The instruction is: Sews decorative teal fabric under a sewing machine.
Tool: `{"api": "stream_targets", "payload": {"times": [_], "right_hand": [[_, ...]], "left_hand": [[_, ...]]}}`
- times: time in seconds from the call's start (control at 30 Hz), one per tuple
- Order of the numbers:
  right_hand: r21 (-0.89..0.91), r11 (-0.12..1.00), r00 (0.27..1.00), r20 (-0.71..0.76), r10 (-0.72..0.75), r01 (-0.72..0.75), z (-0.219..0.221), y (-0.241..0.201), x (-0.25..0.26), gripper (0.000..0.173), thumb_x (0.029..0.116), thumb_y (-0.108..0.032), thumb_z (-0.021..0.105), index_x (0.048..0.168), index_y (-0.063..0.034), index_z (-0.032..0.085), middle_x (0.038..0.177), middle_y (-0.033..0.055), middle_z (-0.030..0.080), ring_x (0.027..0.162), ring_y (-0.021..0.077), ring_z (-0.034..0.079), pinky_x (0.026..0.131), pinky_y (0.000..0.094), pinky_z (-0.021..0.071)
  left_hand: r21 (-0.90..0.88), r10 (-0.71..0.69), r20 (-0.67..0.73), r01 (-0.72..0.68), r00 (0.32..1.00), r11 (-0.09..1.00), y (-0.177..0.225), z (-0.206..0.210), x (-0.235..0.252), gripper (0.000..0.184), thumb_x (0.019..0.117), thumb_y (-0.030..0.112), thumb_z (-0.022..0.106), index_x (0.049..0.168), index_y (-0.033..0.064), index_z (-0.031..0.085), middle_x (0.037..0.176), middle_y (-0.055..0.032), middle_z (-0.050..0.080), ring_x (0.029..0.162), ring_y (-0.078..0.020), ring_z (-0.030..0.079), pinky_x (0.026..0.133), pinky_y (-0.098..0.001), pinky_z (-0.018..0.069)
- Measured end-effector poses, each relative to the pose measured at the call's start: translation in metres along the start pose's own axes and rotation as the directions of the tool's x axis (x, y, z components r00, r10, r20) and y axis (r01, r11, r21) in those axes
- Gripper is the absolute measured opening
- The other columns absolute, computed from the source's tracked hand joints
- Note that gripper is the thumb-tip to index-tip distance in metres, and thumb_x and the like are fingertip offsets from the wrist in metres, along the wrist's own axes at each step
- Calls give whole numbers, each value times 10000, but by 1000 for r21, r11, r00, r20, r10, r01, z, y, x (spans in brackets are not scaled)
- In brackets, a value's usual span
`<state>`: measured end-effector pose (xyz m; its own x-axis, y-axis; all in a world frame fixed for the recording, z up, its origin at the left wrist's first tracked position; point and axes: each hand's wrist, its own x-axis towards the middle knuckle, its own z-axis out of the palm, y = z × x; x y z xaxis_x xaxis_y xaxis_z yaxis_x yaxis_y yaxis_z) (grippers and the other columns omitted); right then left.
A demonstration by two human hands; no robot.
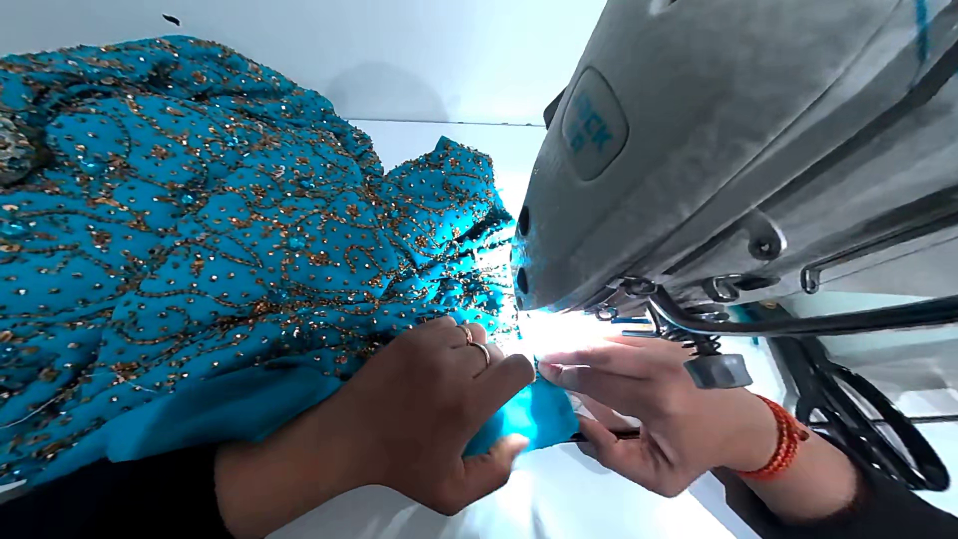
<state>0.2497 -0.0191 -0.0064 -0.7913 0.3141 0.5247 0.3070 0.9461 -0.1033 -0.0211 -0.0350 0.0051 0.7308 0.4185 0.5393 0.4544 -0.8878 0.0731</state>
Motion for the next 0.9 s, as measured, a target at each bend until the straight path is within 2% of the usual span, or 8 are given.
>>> {"api": "stream_targets", "payload": {"times": [0.07,0.13,0.37,0.47,0.57,0.7,0.8,0.9], "right_hand": [[17,1000,1000,6,-3,3,0,0,1,371,944,-323,492,1039,-71,747,925,52,745,848,115,685,715,258,540],[10,1000,1000,17,-4,4,-2,0,2,378,953,-343,492,1042,-76,743,944,52,747,853,108,684,711,245,534],[-19,1000,1000,-3,-4,4,-1,0,4,320,976,-292,515,994,-87,761,956,38,761,863,91,691,717,216,530],[-42,999,1000,-23,0,-1,0,0,3,293,1011,-252,506,973,-101,755,948,26,761,860,81,691,724,205,527],[-15,1000,999,-31,22,-22,2,1,3,290,1022,-207,493,871,-104,718,895,19,744,818,74,680,691,203,522],[92,992,995,-37,91,-87,3,2,2,313,1032,-224,490,839,-104,705,884,15,721,842,48,661,718,184,516],[150,978,987,-45,156,-148,4,2,2,306,1037,-248,517,840,-101,700,862,4,717,802,12,649,707,162,517],[161,968,978,-49,202,-191,4,1,3,294,1023,-258,544,852,-108,730,851,-12,717,763,-11,632,694,141,512]], "left_hand": [[25,7,19,-7,1000,1000,3,0,-1,537,962,592,445,983,133,724,717,23,611,700,-137,574,629,-285,434],[41,12,26,-13,1000,999,6,0,-1,595,948,649,450,979,127,734,739,14,629,718,-144,586,641,-293,440],[57,-19,-2,20,1000,998,6,2,0,564,1003,589,405,923,144,741,691,26,587,685,-132,571,614,-268,436],[69,-28,7,27,1000,997,8,2,0,597,944,668,440,911,148,732,705,27,602,676,-132,573,587,-276,431],[115,-19,9,18,1000,993,11,3,0,607,894,714,475,849,148,691,700,24,574,646,-138,546,548,-282,394],[135,-60,18,57,998,989,13,4,0,446,889,585,544,795,169,674,727,26,590,665,-139,551,547,-281,391],[75,-147,5,146,989,986,12,6,1,340,944,424,546,756,174,678,730,31,583,674,-123,565,551,-261,425],[-4,-258,5,258,966,966,10,7,1,310,956,359,531,755,180,686,704,50,581,667,-85,582,557,-231,458]]}}
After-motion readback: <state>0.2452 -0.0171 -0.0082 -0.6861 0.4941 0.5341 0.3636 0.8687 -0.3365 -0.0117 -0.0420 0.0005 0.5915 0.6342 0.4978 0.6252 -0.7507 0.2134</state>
